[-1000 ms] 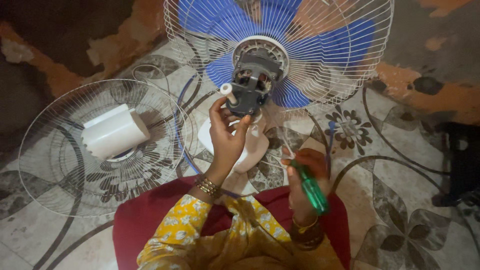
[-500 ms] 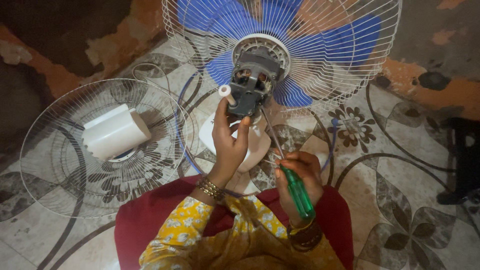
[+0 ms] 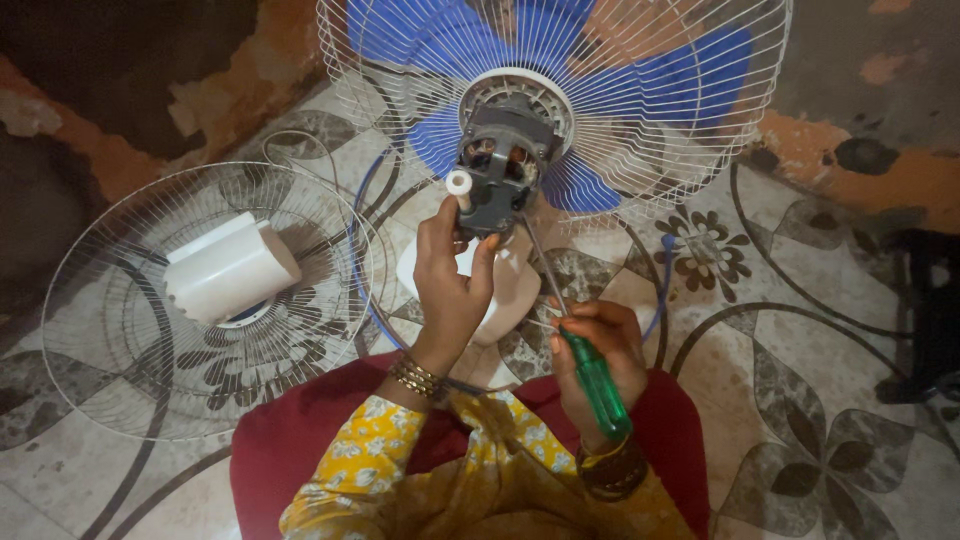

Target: The person sits on the floor and uses a green screwdriver to work on the internal components of a blue electric fan. They repeatedly insert the screwdriver into the motor housing, turn it, and adjust wires or parts within the fan's central assembly.

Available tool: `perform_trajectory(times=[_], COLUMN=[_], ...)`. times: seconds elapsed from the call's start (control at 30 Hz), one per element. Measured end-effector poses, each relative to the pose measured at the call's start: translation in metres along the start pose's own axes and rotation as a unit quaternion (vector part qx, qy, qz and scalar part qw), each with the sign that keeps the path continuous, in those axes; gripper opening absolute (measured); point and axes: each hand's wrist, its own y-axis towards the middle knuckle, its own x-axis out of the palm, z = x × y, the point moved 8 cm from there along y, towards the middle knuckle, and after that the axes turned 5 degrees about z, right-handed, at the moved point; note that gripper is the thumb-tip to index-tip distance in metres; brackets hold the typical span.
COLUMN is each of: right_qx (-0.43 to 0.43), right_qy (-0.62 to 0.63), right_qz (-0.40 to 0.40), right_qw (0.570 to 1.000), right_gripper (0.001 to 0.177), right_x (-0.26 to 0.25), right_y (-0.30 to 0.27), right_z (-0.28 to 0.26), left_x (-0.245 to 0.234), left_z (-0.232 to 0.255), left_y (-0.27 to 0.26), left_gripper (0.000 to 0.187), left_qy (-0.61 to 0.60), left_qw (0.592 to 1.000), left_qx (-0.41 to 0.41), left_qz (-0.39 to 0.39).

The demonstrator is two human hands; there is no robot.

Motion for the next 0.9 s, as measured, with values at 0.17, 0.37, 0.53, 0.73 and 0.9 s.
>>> perform_trajectory(times=[0.17,0.37,0.53,0.73,0.9], right_qx=[0.0,0.021,0.021,0.117,0.141], right_qy=[-0.019,-0.009,-0.022,0.179,0.233], right_qz=[0.004,0.015,0.03,-0.001,-0.019], right_qw=[1.0,1.0,0.999,0.977,0.962], right_gripper=[0.02,0.02,0.019,0.018,0.03], right_x=[0.0,-0.006,-0.015,-0.011,-0.003], right_y=[-0.002,-0.005,-0.007,-0.008,-0.007], right_z=[0.001,0.013,0.026,0.058,0.063], left_x=[-0.007,0.004,-0.002,0.004,0.013], left_z=[0.012,-0.007,0.013,0.015,0.032], left_y=[0.003,0.009,0.021,0.034,0.026], left_gripper=[0.058,0.061,0.06,0.07,0.07], left_qy=[0.072,-0.129,0.046,0.046,0.163], left_qw=[0.995,0.991,0.994,0.984,0.962], left_qx=[0.071,-0.04,0.093,0.098,0.168], left_qz=[0.027,-0.018,-0.026,-0.139,-0.139])
